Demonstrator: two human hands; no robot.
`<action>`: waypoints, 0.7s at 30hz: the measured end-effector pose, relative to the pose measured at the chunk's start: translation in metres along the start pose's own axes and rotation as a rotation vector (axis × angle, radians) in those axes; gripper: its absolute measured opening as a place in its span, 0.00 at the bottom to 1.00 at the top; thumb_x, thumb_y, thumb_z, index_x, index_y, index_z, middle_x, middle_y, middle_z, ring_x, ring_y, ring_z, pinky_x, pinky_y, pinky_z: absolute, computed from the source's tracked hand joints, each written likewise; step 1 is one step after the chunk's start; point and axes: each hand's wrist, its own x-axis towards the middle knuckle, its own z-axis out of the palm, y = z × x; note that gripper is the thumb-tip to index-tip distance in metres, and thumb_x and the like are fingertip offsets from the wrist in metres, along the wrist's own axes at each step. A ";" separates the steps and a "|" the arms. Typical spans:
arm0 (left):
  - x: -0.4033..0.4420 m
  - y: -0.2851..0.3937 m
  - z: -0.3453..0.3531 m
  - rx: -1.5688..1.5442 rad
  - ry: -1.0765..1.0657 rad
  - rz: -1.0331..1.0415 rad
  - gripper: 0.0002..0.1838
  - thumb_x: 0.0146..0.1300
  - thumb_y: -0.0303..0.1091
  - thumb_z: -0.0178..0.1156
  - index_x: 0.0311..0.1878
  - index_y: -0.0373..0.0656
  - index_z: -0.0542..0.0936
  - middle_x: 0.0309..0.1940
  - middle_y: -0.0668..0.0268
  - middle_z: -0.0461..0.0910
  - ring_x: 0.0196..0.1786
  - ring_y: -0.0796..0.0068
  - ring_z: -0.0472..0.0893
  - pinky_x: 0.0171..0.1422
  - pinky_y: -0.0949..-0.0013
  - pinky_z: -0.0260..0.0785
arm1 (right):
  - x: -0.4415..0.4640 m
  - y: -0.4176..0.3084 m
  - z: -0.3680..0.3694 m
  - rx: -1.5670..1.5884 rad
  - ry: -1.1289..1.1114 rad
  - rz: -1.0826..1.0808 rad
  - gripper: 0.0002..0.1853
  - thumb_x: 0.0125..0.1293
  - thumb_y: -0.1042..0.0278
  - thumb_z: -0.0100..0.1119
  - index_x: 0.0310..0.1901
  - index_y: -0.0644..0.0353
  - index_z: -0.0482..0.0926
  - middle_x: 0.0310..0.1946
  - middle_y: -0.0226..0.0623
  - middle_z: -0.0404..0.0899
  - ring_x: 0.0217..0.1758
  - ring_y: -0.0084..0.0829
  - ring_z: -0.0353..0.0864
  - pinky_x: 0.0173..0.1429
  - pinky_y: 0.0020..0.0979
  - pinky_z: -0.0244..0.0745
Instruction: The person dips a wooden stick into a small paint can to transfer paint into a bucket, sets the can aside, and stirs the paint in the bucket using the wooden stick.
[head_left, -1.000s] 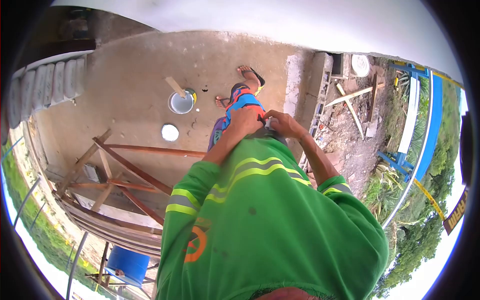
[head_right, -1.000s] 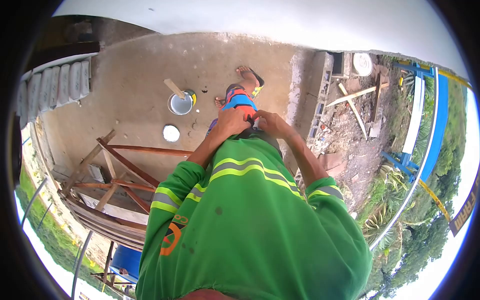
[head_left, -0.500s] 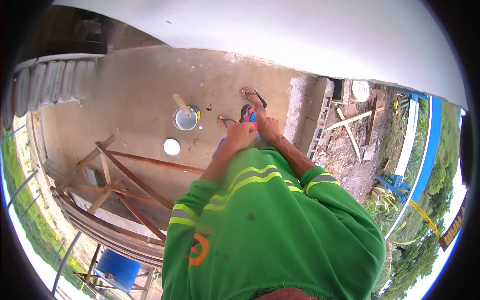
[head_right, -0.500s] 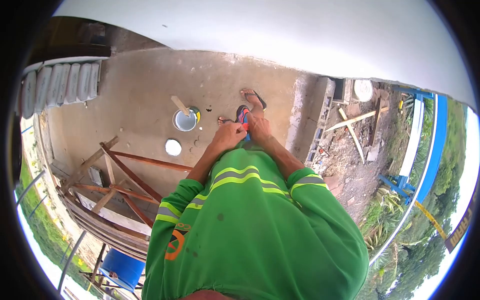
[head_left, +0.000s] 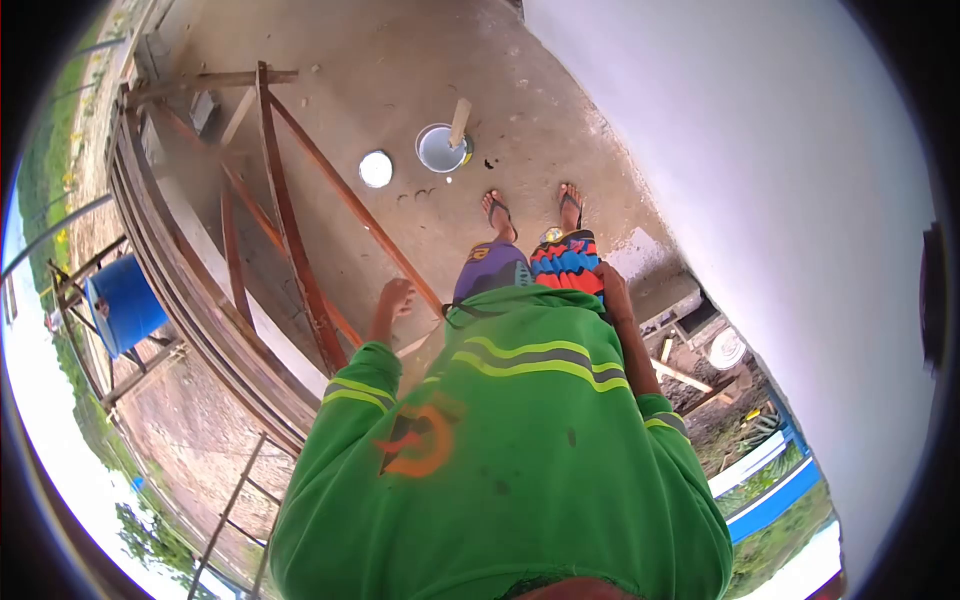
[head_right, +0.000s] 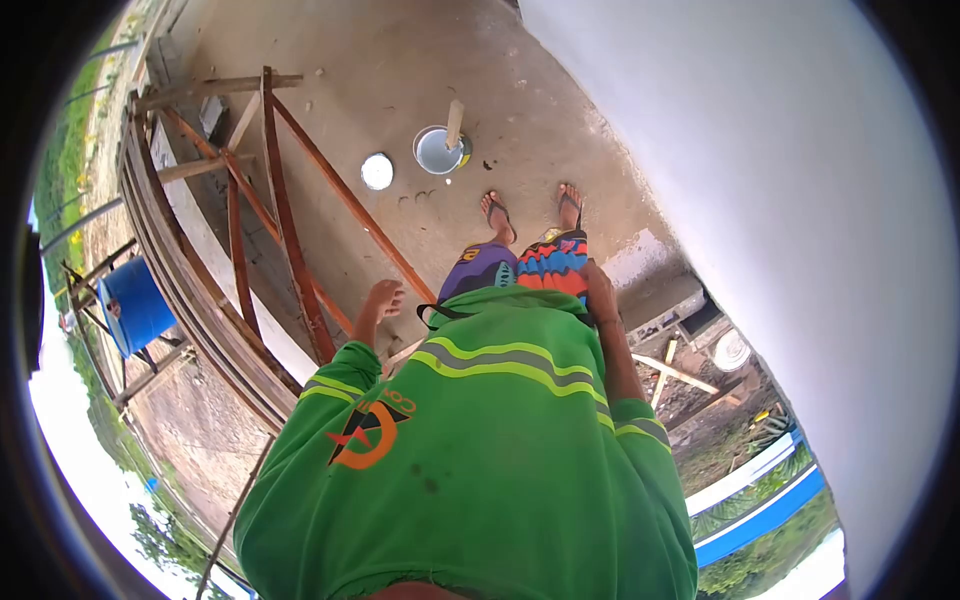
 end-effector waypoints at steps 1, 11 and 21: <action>-0.017 -0.015 0.012 -0.021 0.008 -0.026 0.13 0.68 0.47 0.56 0.49 0.51 0.76 0.30 0.74 0.73 0.27 0.78 0.72 0.37 0.64 0.74 | 0.005 0.008 -0.003 -0.050 -0.049 0.027 0.08 0.68 0.68 0.46 0.43 0.58 0.74 0.37 0.46 0.80 0.42 0.46 0.82 0.44 0.42 0.74; -0.069 -0.118 0.177 -0.268 -0.145 -0.147 0.15 0.70 0.41 0.53 0.54 0.47 0.78 0.37 0.66 0.79 0.33 0.68 0.79 0.36 0.61 0.78 | 0.023 0.071 -0.040 -0.135 -0.178 0.153 0.14 0.73 0.59 0.41 0.47 0.59 0.74 0.39 0.53 0.83 0.47 0.55 0.82 0.48 0.49 0.73; -0.059 -0.143 0.226 -0.666 -0.160 -0.009 0.24 0.70 0.48 0.54 0.63 0.45 0.72 0.59 0.56 0.76 0.55 0.55 0.77 0.61 0.47 0.72 | 0.083 0.083 -0.048 -0.656 -0.341 -0.022 0.10 0.64 0.65 0.53 0.44 0.57 0.77 0.44 0.49 0.81 0.47 0.56 0.79 0.52 0.52 0.74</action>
